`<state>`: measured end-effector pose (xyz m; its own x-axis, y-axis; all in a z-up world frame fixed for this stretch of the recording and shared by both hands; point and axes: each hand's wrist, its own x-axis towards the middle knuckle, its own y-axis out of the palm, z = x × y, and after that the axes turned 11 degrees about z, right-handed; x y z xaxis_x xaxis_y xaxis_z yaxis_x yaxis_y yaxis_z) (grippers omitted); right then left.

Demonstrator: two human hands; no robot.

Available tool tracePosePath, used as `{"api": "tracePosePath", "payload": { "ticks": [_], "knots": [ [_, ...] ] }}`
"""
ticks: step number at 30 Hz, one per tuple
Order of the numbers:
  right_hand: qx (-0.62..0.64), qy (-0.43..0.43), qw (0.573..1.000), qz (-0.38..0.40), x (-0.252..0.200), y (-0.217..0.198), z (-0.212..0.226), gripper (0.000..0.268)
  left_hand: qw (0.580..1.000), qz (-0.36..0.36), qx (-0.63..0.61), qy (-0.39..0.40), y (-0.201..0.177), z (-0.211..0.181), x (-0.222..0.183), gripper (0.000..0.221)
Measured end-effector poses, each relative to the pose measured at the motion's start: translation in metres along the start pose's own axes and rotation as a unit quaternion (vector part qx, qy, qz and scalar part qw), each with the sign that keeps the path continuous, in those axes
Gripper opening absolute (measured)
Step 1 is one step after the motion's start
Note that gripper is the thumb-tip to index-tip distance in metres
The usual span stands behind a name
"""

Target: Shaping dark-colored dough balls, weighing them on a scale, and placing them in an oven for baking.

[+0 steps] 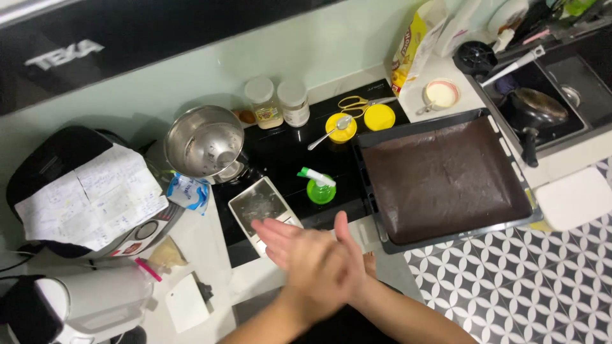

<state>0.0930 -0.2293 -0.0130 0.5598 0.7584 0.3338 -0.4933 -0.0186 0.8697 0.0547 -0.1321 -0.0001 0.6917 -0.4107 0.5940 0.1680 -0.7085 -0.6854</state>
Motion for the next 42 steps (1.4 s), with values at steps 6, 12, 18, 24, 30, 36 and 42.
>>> {"api": "tracePosePath", "payload": {
  "ticks": [6,12,18,24,30,36,42],
  "knots": [
    [0.035,-0.056,0.998,0.001,-0.031,-0.014,0.069,0.115,1.000,0.009,-0.015,-0.006,0.063,0.002,0.031,0.027],
    [0.083,-0.053,0.995,-0.015,-0.054,-0.033,0.120,0.116,1.000,0.009,-0.015,0.009,0.098,-0.019,0.073,0.033],
    [0.066,-0.054,0.996,-0.001,-0.076,-0.047,0.140,0.116,1.000,0.026,-0.001,-0.006,0.132,-0.023,0.096,0.030],
    [0.107,-0.087,0.990,-0.027,-0.090,-0.056,0.159,0.114,0.998,0.061,-0.009,0.009,0.154,-0.016,0.104,0.034],
    [0.031,-0.067,0.997,-0.006,-0.096,-0.063,0.174,0.115,0.999,0.050,-0.018,0.011,0.163,-0.020,0.104,0.033],
    [0.057,-0.049,0.996,-0.039,-0.092,-0.058,0.167,0.116,0.998,0.060,0.019,0.003,0.159,-0.024,0.109,0.030],
    [0.072,-0.072,0.994,-0.030,-0.091,-0.066,0.161,0.113,0.997,0.080,0.007,-0.009,0.161,-0.011,0.101,0.027]
  ]
}}
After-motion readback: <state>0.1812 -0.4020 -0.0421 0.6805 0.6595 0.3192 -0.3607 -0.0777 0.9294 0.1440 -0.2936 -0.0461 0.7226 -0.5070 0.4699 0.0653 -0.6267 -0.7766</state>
